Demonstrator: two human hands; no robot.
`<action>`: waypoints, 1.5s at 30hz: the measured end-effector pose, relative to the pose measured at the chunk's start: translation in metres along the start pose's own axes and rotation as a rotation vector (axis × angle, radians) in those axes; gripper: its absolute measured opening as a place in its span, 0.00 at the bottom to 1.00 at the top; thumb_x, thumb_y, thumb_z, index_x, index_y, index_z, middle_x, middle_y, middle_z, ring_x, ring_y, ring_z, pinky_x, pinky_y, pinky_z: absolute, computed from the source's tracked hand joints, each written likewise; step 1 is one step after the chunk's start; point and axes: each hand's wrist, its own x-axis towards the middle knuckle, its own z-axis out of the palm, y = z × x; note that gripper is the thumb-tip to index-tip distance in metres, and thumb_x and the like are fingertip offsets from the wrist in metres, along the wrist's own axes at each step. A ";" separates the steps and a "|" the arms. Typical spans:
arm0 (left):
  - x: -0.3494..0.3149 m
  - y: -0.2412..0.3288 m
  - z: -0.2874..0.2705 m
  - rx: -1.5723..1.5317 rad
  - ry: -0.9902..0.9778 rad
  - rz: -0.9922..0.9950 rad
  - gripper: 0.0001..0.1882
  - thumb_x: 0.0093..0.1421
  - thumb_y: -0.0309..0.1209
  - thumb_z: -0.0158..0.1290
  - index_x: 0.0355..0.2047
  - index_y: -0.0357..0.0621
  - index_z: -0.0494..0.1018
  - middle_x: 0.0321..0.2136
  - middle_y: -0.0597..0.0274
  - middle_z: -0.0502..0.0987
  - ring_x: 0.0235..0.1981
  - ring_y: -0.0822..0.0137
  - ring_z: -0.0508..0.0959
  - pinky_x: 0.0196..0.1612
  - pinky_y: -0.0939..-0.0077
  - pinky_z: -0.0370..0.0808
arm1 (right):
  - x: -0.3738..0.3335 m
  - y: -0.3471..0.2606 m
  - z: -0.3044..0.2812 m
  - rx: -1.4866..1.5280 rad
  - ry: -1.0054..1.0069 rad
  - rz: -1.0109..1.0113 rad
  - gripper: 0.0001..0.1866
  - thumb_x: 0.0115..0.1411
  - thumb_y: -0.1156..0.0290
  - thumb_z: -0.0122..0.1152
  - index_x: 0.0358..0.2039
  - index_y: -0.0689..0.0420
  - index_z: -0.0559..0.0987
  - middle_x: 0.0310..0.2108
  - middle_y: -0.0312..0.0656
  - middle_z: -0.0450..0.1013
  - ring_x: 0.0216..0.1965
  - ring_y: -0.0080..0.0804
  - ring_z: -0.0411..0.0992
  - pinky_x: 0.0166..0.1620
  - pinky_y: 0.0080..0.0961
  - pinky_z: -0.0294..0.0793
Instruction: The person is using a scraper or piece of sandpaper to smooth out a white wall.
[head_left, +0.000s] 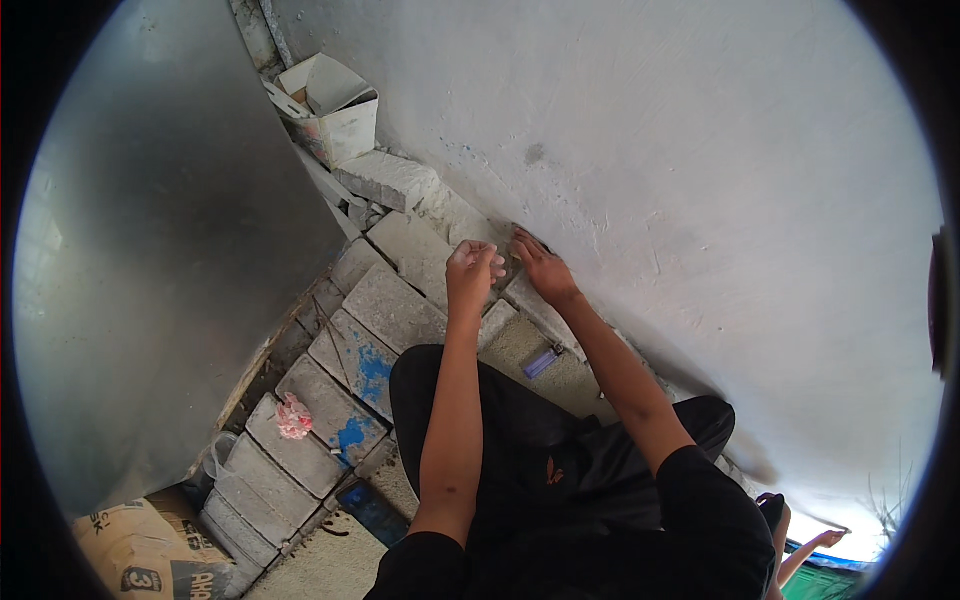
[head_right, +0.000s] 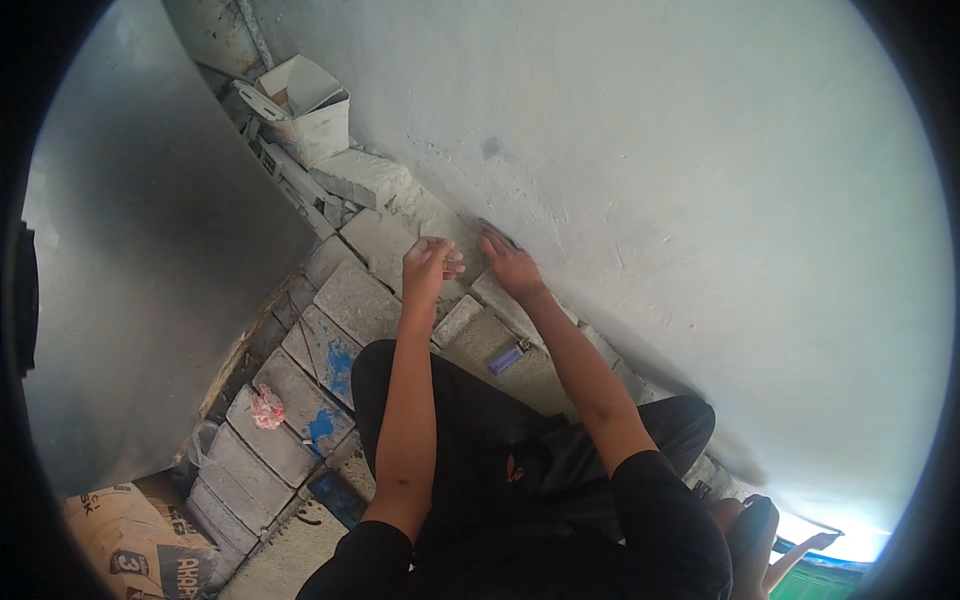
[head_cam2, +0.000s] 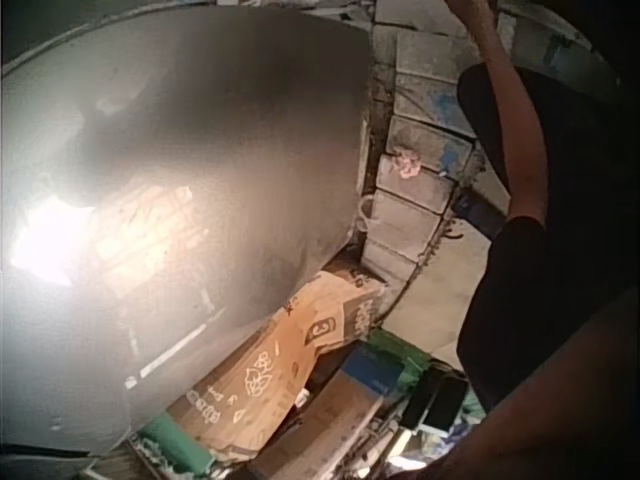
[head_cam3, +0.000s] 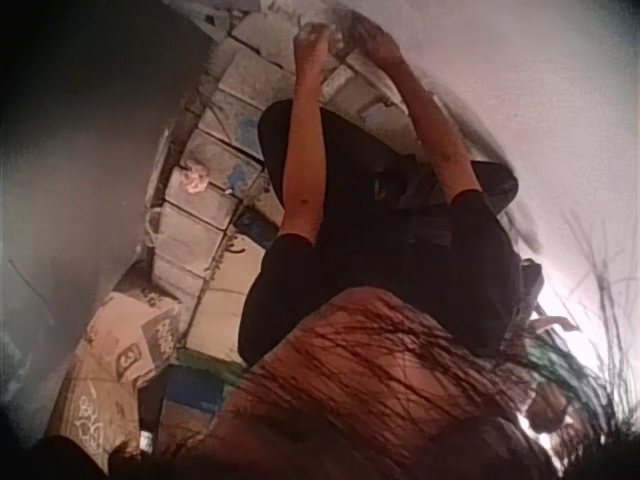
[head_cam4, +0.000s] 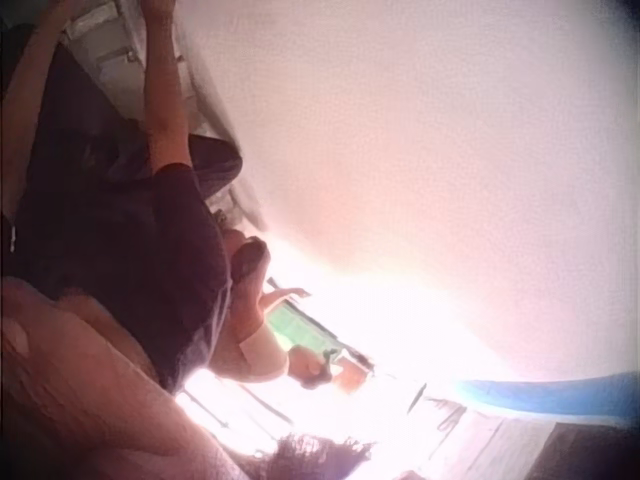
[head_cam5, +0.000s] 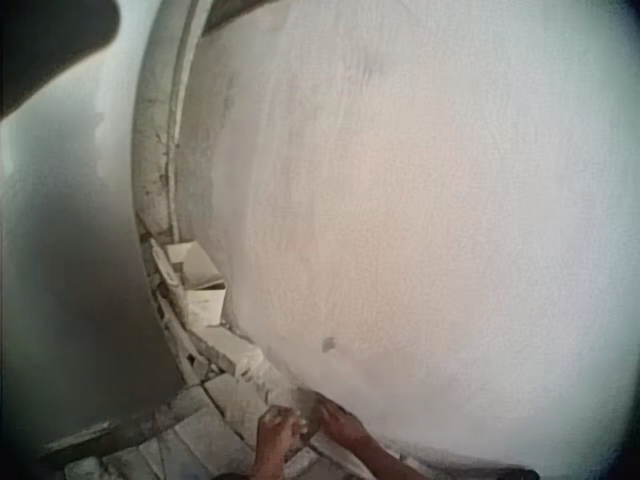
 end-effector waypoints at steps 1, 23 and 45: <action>-0.001 0.000 0.000 0.008 -0.010 -0.006 0.09 0.63 0.33 0.52 0.37 0.40 0.72 0.28 0.61 0.79 0.25 0.70 0.80 0.31 0.78 0.72 | -0.004 -0.002 -0.004 0.017 -0.010 0.021 0.22 0.59 0.77 0.47 0.56 0.58 0.66 0.66 0.42 0.59 0.61 0.36 0.67 0.50 0.32 0.78; 0.000 -0.003 -0.002 -0.030 0.033 0.015 0.09 0.63 0.32 0.51 0.37 0.39 0.73 0.28 0.60 0.80 0.23 0.71 0.79 0.28 0.77 0.71 | -0.072 0.011 -0.031 -0.003 -0.001 0.033 0.23 0.57 0.81 0.47 0.55 0.59 0.67 0.67 0.43 0.57 0.62 0.39 0.65 0.52 0.35 0.77; -0.001 -0.002 -0.013 -0.005 0.043 -0.002 0.10 0.63 0.33 0.51 0.39 0.39 0.72 0.29 0.60 0.79 0.25 0.69 0.80 0.31 0.77 0.72 | -0.040 -0.002 -0.019 0.137 0.026 0.077 0.27 0.54 0.85 0.46 0.56 0.57 0.67 0.63 0.44 0.63 0.62 0.42 0.64 0.57 0.35 0.72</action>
